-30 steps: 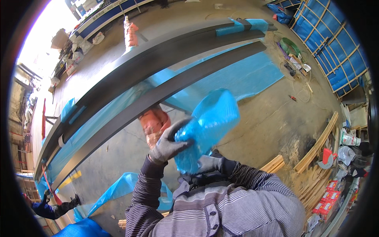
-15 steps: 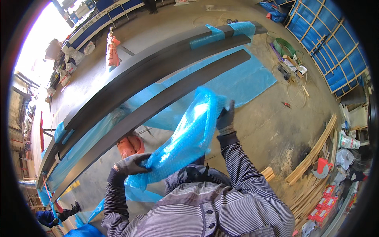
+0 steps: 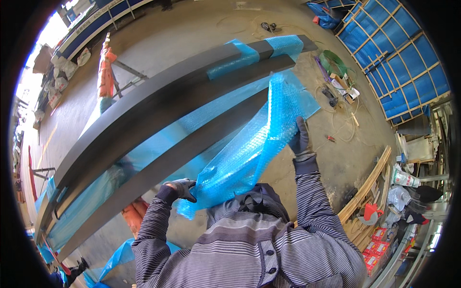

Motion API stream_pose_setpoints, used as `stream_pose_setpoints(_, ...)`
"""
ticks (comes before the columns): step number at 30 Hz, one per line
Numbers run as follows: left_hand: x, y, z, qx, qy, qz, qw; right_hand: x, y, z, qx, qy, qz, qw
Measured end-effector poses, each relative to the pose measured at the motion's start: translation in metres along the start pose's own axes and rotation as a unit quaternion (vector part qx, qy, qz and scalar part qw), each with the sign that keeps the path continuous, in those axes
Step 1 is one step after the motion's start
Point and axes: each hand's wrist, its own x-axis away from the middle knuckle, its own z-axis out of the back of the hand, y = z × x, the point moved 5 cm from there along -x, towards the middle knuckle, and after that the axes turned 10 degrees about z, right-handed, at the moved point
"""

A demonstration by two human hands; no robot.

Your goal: The person wraps long, curved metal beams with blue bubble wrap in a workshop. They tear off pieces of bubble wrap and carefully cover the edges and surfaces of the beams, working alongside another person who is also wrapping beams.

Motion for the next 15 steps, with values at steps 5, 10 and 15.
stream_pose_setpoints(5, -0.018, 0.107, 0.142, 0.126, 0.173, -0.180, 0.960, -0.063, -0.108, 0.028, 0.390, 0.073, 0.114, 0.911)
stream_pose_setpoints(10, -0.089, 0.261, 0.225, 0.233, 0.308, -0.336, 0.859, -0.131, -0.284, -0.019, 0.533, 0.133, 0.283, 0.786)
stream_pose_setpoints(15, -0.227, 0.399, 0.246, 0.304, 0.169, -0.345, 0.872, -0.201, -0.370, -0.010, 0.581, 0.069, 0.402, 0.705)
